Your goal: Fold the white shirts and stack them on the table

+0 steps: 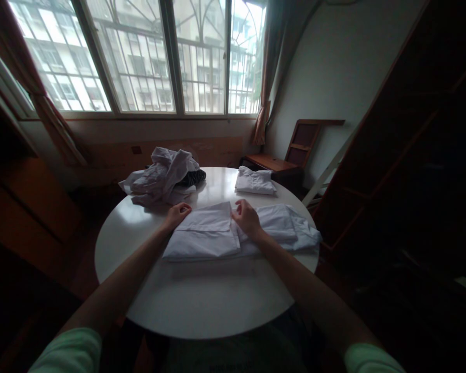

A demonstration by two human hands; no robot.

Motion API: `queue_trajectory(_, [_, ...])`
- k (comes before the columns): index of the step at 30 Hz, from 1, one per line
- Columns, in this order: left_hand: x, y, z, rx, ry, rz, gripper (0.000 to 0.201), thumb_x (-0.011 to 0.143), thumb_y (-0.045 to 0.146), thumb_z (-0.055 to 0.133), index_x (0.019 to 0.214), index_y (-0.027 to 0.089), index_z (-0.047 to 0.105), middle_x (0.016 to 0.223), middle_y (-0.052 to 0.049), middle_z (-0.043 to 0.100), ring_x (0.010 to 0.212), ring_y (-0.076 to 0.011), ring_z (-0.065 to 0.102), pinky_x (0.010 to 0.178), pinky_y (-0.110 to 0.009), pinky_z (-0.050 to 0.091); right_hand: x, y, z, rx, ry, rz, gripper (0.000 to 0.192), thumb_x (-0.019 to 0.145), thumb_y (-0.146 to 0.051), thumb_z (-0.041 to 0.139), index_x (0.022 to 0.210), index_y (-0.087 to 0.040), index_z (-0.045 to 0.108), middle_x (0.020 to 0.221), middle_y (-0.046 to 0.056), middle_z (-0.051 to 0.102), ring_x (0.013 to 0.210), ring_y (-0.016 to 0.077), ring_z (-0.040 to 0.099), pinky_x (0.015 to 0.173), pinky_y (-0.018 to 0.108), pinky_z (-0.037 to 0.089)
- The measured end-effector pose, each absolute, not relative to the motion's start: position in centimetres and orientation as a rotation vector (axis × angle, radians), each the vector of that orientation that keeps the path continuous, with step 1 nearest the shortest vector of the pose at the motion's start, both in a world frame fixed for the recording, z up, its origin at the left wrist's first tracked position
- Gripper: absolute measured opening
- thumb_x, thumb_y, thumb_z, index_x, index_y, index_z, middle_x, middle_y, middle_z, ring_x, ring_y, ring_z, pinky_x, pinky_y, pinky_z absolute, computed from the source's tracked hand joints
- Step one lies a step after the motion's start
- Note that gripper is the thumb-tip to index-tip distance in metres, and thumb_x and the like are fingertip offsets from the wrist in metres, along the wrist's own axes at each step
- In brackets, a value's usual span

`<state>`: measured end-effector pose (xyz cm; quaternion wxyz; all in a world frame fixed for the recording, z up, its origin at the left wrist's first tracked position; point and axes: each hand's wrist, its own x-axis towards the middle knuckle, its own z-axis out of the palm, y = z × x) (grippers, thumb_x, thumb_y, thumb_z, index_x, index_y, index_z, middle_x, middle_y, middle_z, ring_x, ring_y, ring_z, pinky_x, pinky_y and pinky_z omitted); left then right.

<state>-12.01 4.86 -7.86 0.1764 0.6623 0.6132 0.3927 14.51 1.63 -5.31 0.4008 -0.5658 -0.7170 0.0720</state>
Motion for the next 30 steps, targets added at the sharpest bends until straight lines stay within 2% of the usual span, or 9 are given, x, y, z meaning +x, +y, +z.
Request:
queue_trajectory(2, [-11.9,4.8,-7.8,1.888,1.755,1.094,0.024,0.066,0.036,0.055,0.075,0.016,0.064,0.069,-0.002,0.064,0.068,-0.0166,0.058,0.062,-0.024,0.042,13.9,1.0,-4.8,-1.247,-1.831,0.143,0.025,0.074,-0.018,0.055,0.098,-0.014,0.052,0.083,0.006,0.060,0.076,0.0165,0.056,0.074,0.029,0.044])
queue_trajectory(5, [-11.7,4.5,-7.6,1.917,1.781,1.070,0.022,0.068,0.036,0.053,0.074,0.017,0.063,0.068,-0.002,0.064,0.069,-0.0164,0.058,0.061,-0.024,0.041,12.8,-0.4,-4.2,-0.937,-2.014,0.250,0.032,0.077,-0.024,0.056,0.107,-0.015,0.052,0.098,0.010,0.061,0.090,0.0183,0.057,0.083,0.033,0.044])
queue_trajectory(9, [-11.4,4.3,-7.5,1.935,1.815,1.053,0.020,0.070,0.033,0.053,0.075,0.017,0.063,0.068,-0.002,0.064,0.068,-0.0160,0.058,0.061,-0.024,0.042,11.8,-2.1,-4.0,-0.623,-2.406,0.491,0.047,0.080,-0.040,0.054,0.120,-0.016,0.049,0.123,0.011,0.053,0.114,0.0188,0.047,0.095,0.033,0.038])
queue_trajectory(16, [-11.4,3.9,-6.9,2.029,1.902,1.020,0.024,0.074,0.030,0.053,0.088,0.015,0.064,0.080,-0.006,0.066,0.075,-0.0185,0.061,0.069,-0.028,0.046,12.1,-2.3,-4.8,-0.855,-2.756,0.412,0.060,0.081,-0.047,0.050,0.131,-0.014,0.041,0.140,0.014,0.035,0.129,0.0254,0.030,0.105,0.040,0.025])
queue_trajectory(18, [-11.3,3.7,-6.5,2.122,1.910,1.050,0.028,0.075,0.028,0.052,0.098,0.014,0.062,0.093,-0.009,0.066,0.087,-0.0203,0.060,0.078,-0.031,0.046,12.3,-2.0,-5.0,-0.871,-2.802,0.419,0.056,0.085,-0.043,0.045,0.132,-0.013,0.039,0.141,0.014,0.033,0.130,0.0239,0.028,0.105,0.038,0.024])
queue_trajectory(21, [-10.3,2.9,-6.1,2.329,1.859,1.067,0.036,0.079,0.030,0.049,0.110,0.014,0.056,0.116,-0.012,0.058,0.109,-0.0218,0.051,0.094,-0.034,0.039,12.3,-1.7,-5.1,-0.859,-2.829,0.407,0.050,0.089,-0.038,0.037,0.133,-0.013,0.038,0.141,0.012,0.032,0.131,0.0213,0.028,0.106,0.036,0.023])
queue_trajectory(27, [-7.6,0.6,-6.4,2.582,1.732,0.457,0.046,0.085,0.043,0.039,0.122,0.018,0.049,0.131,-0.011,0.048,0.121,-0.0248,0.042,0.101,-0.040,0.030,12.3,-1.3,-5.7,-1.038,-2.720,0.352,0.054,0.090,-0.043,0.031,0.134,-0.013,0.036,0.141,0.012,0.033,0.131,0.0215,0.026,0.107,0.039,0.021])
queue_trajectory(30, [-7.3,0.2,-6.5,2.572,1.757,0.403,0.049,0.086,0.046,0.034,0.126,0.019,0.045,0.134,-0.012,0.044,0.124,-0.0261,0.039,0.101,-0.042,0.027,12.7,-0.8,-5.9,-1.208,-2.613,0.338,0.056,0.089,-0.047,0.032,0.134,-0.013,0.038,0.142,0.013,0.031,0.132,0.0241,0.025,0.106,0.043,0.020])
